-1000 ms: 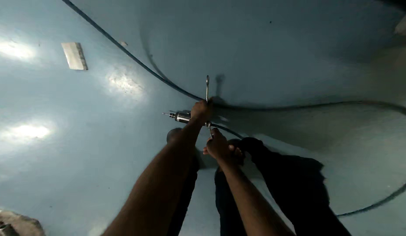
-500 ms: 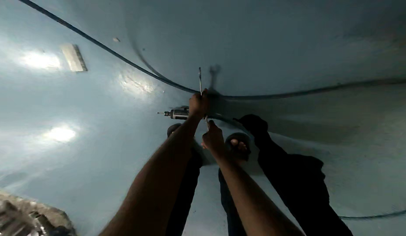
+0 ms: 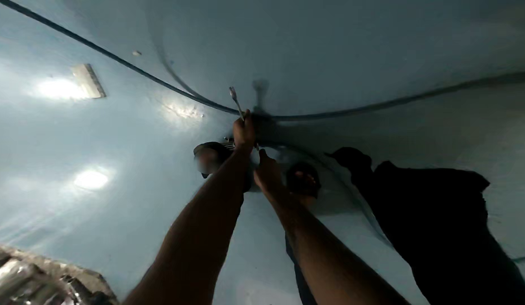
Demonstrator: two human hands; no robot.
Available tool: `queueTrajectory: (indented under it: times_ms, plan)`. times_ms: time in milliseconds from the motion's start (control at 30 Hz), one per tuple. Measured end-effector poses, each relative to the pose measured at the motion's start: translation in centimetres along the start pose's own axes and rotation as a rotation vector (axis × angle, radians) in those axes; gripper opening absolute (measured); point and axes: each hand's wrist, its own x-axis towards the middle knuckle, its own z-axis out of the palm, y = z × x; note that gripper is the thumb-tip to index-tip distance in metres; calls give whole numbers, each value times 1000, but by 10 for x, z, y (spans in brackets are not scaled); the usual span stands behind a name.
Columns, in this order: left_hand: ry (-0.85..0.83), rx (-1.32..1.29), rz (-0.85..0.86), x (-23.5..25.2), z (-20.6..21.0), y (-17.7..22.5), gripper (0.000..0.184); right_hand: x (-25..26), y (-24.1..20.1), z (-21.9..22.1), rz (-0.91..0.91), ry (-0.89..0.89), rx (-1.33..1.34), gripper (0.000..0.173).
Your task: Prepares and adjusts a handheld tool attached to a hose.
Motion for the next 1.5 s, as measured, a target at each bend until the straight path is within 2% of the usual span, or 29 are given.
queueTrajectory:
  times_ms: [100, 233, 333, 433, 500, 567, 700, 900, 1000, 1133, 1200, 1333, 1400, 1500]
  plan:
    - [-7, 39, -69, 1, -4, 6, 50, -3, -1, 11, -9, 10, -11, 61]
    - [16, 106, -129, -5, -13, 21, 49, -2, -4, 22, 55, 62, -54, 52]
    - [50, 117, -75, -7, -21, 31, 42, 9, -12, 15, 82, 93, -120, 45]
    - [-48, 264, 39, -5, -28, 32, 37, 21, -13, 10, 135, 104, -132, 36]
    - [-92, 260, 63, -4, -31, 30, 36, 21, -18, 8, 161, 84, -145, 38]
    - [-100, 150, 136, -4, -35, 31, 31, 15, -26, 1, 185, 54, -160, 41]
    - [-9, -303, 377, -3, -48, 61, 12, 20, -24, 2, 190, 70, -134, 42]
    - [123, -331, 300, 1, -33, 63, 36, 23, -23, 11, 212, 90, -197, 43]
    - [203, -261, 298, 2, -24, 60, 38, 28, -21, 10, 210, 66, -221, 48]
    - [278, -161, 355, 12, -15, 51, 41, 40, -11, 19, 186, 128, -194, 39]
    - [307, -115, 361, 11, -10, 54, 41, 39, -13, 19, 210, 132, -159, 41]
    - [252, 83, 313, 3, -7, 71, 38, 40, -14, 22, 222, 143, -146, 43]
    - [188, 174, 229, -4, -5, 83, 36, 38, -14, 21, 225, 140, -136, 42]
    - [166, 161, 209, -5, -2, 85, 37, 42, -12, 21, 206, 135, -117, 46]
